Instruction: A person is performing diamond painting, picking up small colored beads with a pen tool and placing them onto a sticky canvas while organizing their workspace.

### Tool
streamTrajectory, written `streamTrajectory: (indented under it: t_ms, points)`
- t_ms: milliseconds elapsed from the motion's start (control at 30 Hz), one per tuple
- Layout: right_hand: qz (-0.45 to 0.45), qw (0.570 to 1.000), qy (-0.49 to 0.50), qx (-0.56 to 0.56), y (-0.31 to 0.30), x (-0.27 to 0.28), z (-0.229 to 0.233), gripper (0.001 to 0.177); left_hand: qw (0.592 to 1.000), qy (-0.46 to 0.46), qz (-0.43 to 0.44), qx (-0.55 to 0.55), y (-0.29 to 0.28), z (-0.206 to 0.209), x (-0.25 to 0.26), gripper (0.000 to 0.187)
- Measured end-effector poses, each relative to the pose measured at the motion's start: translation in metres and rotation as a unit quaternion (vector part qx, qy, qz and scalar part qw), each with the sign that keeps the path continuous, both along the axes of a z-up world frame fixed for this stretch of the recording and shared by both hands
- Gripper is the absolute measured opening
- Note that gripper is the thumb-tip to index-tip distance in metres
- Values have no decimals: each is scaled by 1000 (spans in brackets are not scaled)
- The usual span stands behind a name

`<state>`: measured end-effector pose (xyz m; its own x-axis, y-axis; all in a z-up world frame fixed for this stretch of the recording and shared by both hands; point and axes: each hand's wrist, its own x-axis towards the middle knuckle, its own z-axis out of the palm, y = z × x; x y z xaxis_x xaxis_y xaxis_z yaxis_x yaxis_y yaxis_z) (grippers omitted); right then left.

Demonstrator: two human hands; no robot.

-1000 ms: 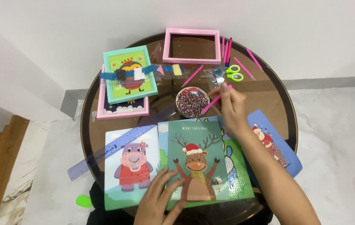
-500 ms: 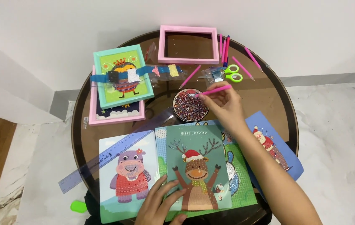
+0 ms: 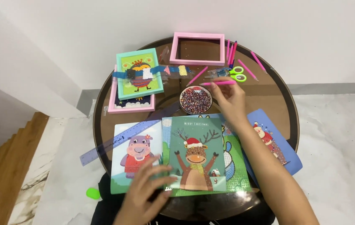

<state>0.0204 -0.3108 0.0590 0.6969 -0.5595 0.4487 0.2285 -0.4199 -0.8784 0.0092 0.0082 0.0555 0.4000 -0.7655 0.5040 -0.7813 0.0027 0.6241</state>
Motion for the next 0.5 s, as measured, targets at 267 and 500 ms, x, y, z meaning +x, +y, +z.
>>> streamTrajectory:
  t_ms: [267,500]
  points:
    - [34,998,-44,-6,2,11,-23,9,983,-93,98,123,-85,97,64,34]
    - [68,995,-38,66,8,12,-18,9,926,-172,173,287,-141,40,112,32]
